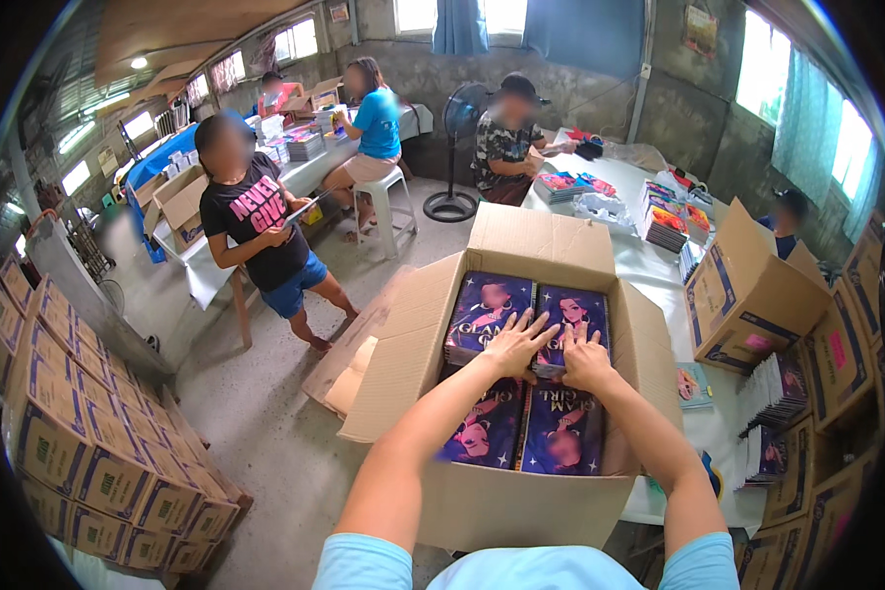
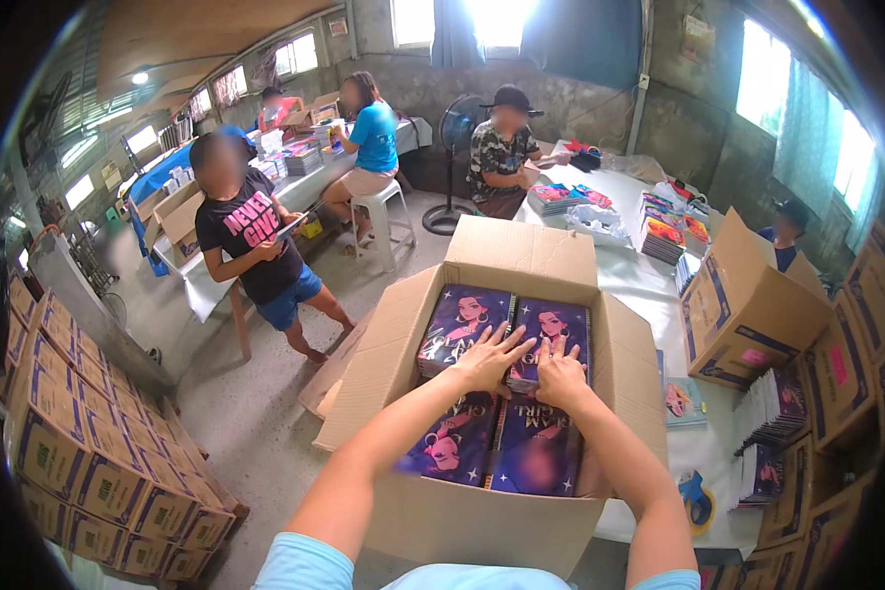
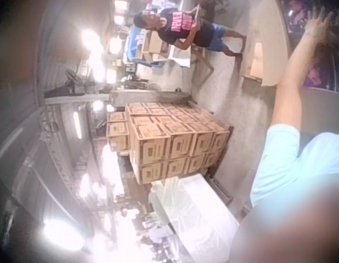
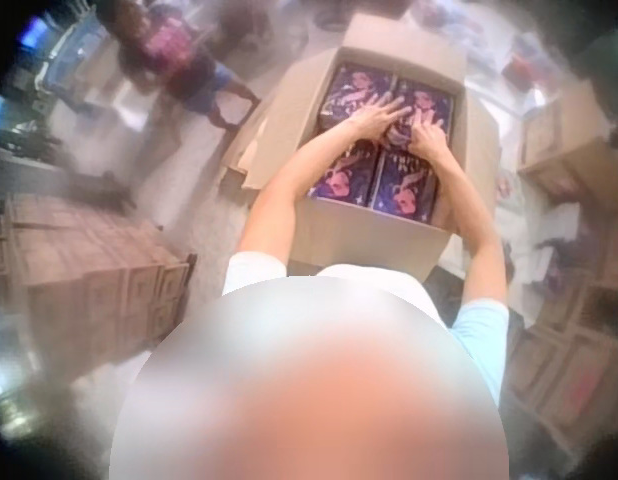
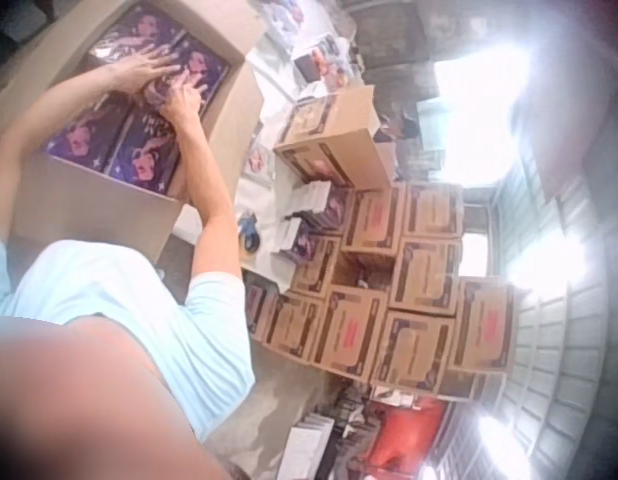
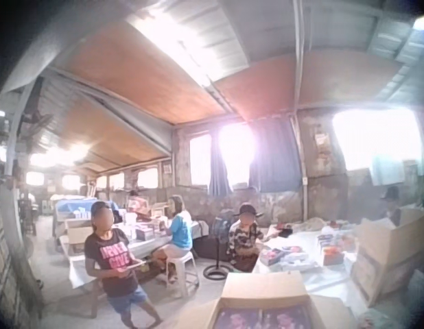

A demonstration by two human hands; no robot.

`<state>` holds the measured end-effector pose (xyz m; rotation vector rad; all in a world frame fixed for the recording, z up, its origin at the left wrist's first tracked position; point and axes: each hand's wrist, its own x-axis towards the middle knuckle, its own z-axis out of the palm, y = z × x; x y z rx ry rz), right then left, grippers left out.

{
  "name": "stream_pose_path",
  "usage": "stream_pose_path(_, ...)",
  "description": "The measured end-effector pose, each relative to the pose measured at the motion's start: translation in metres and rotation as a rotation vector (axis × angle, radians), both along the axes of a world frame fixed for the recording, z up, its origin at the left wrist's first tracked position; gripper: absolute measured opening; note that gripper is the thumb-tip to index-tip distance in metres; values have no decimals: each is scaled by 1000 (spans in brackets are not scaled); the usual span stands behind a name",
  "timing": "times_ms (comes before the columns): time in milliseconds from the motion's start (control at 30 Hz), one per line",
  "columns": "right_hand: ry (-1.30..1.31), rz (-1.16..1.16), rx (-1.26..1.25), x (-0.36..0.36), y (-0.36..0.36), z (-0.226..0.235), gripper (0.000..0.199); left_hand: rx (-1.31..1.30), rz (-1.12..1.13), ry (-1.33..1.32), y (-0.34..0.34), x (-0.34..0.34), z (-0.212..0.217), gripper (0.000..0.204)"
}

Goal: The person assembles a cardboard box and packs multiple stacks of spiral notebooks into it. They arrange the notebooks neatly inside, close the box flaps, and seal the box using a tape dispenser.

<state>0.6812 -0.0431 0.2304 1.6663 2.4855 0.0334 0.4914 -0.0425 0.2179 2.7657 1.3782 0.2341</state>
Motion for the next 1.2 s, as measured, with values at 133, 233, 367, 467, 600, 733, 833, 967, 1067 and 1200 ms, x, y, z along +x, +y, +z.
stream_pose_path(133, 53, 48, -65, 10, -4, 23, 104, 38, -39, -43, 4, -7, -9, 115)
stream_pose_path(233, 542, 129, 142, 44, -34, 45, 72, 76, -68, -24, 3, 3, -10, 114)
stream_pose_path(367, 1012, 10, 387, 144, -111, 67, 45, -10, -91, 5, -1, 17, 10, 112)
stream_pose_path(467, 1287, -306, 413, 249, -167, 53, 32, -242, 34, 11, 4, 26, 36, 101)
stream_pose_path(600, 1659, -683, 516, 429, -211, -22, 35, -166, -72, -374, -16, 140, 97, 88)
stream_pose_path(733, 1974, -1017, 728, 571, -206, -50, 47, -97, -385, -386, -14, 345, 124, 85)
stream_pose_path(833, 2097, -1192, 676, 633, -151, -58, 69, -467, -523, -541, 0, 490, 89, 85)
stream_pose_path(967, 2027, -1512, 701, 691, -74, -55, 109, -691, -296, -743, 46, 668, -11, 94)
stream_pose_path(1067, 2139, -1663, 598, 711, -32, -72, 120, -734, -26, -920, 95, 763, -77, 95)
stream_pose_path(1200, 2227, -1430, 625, 731, -15, -115, 117, -885, -198, -1296, 118, 816, -86, 88)
